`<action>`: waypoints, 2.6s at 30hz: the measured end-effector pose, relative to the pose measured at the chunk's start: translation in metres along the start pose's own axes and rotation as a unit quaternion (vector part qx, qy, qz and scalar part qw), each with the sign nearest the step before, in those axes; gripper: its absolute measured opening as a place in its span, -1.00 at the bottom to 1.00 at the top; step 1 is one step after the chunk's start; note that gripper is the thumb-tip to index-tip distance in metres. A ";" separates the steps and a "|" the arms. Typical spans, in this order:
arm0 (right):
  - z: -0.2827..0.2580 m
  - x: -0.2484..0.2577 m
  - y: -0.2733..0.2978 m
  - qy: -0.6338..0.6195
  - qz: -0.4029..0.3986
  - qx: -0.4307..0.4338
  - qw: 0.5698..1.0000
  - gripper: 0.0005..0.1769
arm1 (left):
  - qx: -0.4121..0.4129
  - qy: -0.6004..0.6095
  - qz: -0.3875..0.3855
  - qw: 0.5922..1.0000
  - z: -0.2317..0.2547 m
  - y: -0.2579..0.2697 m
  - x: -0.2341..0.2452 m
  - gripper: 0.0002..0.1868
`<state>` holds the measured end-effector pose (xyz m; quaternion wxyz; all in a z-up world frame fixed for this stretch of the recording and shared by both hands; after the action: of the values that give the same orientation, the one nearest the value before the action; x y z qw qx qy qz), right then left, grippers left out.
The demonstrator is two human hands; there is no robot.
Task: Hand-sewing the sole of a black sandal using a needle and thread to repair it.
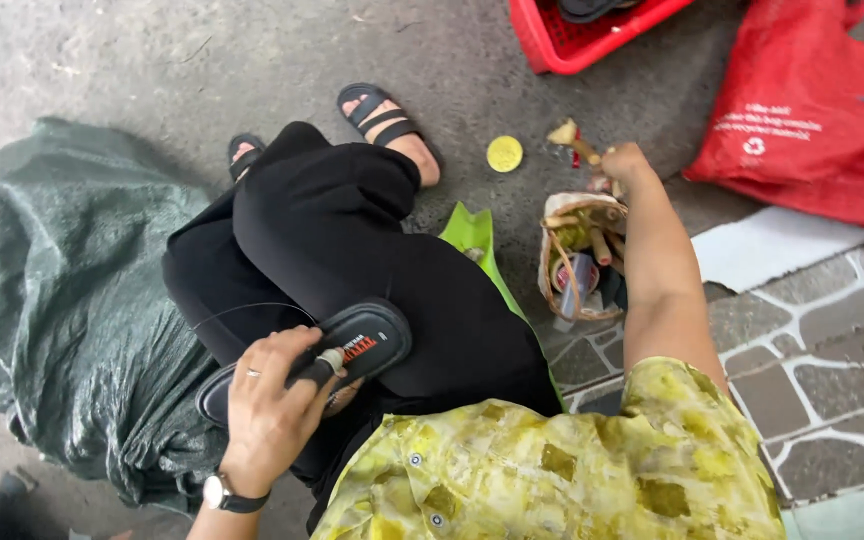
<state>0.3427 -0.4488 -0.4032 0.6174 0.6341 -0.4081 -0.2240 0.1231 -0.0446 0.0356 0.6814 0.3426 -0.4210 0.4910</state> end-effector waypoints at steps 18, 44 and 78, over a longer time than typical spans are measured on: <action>0.054 0.000 -0.158 -0.480 -0.007 -0.040 0.876 -0.79 | 0.163 0.441 0.292 0.833 -0.060 0.024 -0.028 -0.86; 0.022 0.004 -0.154 -0.307 -0.122 0.033 0.943 -0.78 | 0.143 0.590 0.417 0.676 -0.046 0.063 -0.034 -0.89; -0.017 -0.059 -0.067 -0.427 -0.064 0.002 0.902 -0.67 | 0.025 0.568 0.477 0.670 -0.050 0.049 -0.025 -0.77</action>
<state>0.3383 -0.3983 -0.4784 0.3666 0.5037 -0.5917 -0.5116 0.0842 0.0035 -0.0046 0.4533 -0.2332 -0.0460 0.8591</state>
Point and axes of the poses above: each hand's wrist, its own y-axis away from the middle knuckle, its own x-axis out of the back of the hand, z = x × y, the point moved 4 cm from there along -y, towards the middle knuckle, and after that the axes turned 7 degrees about -z, right-handed, at the moved point
